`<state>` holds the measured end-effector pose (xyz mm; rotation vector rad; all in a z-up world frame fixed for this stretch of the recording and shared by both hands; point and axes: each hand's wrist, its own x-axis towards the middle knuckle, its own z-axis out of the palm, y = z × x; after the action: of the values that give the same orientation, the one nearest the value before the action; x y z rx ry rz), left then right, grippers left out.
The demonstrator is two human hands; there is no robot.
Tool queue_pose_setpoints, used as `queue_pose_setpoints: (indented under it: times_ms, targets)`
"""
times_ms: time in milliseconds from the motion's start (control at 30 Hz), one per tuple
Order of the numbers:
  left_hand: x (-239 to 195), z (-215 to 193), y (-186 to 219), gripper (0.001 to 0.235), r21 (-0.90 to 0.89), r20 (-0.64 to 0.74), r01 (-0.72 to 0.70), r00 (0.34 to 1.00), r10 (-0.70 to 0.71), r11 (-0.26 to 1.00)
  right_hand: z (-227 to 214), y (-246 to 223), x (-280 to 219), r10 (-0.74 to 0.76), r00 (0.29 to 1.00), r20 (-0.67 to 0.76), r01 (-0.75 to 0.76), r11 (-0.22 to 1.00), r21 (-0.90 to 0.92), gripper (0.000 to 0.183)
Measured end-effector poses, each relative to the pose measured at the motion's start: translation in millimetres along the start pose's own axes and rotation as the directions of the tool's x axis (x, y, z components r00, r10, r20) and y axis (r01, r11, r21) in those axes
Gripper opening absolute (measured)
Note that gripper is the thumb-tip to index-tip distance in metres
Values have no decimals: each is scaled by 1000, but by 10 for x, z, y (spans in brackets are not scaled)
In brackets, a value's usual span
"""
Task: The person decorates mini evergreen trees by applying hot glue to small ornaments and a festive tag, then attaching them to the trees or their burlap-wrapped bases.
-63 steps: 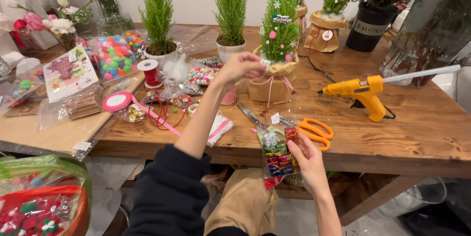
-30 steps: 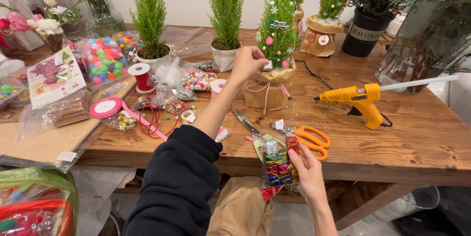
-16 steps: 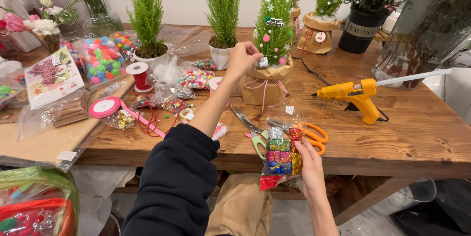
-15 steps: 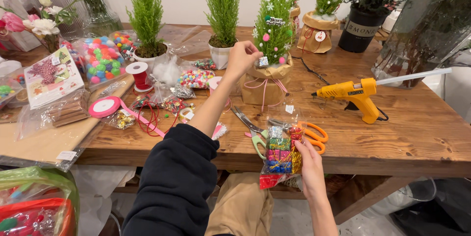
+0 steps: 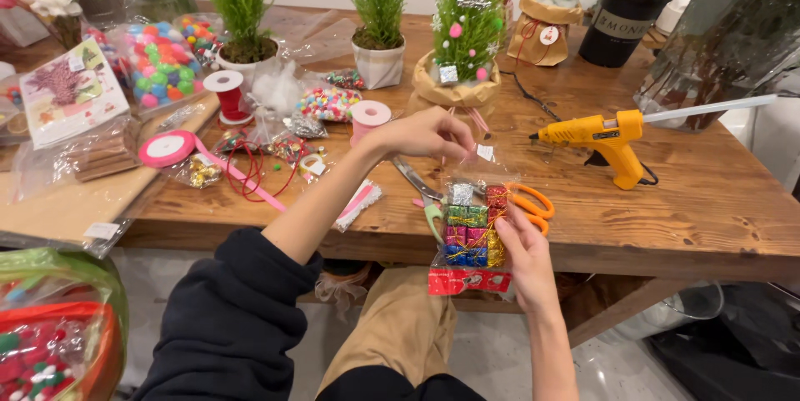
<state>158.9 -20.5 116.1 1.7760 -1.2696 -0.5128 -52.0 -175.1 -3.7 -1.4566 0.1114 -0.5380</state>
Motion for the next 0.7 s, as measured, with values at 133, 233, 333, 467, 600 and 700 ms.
queue_pose_setpoints:
  times_ms: [133, 233, 333, 467, 600, 700]
  targets:
    - [-158, -38, 179, 12, -85, 114, 19, 993, -10, 996, 128, -120, -106, -52, 996, 72, 54, 998, -25, 54]
    - [-342, -35, 490, 20, -94, 272, 16, 962, 10, 995, 223, -335, -174, -13, 987, 163, 12, 1000, 5, 52]
    - [-345, 8, 449, 15, -142, 359, 75, 933, -19, 987, 103, -183, -112, -1, 982, 190, 3, 1000, -12, 48]
    - [-334, 122, 362, 13, -167, 458, 126, 888, -36, 978, 146, -194, -128, 4, 987, 162, -9, 1000, 29, 47]
    - [-411, 262, 288, 21, -187, 425, 171, 902, -77, 967, 174, -113, -73, 31, 999, 44, -35, 995, 90, 43]
    - [-466, 325, 189, 24, -259, 295, 178, 951, -98, 949, 100, -180, -61, 157, 978, 134, -179, 969, 169, 64]
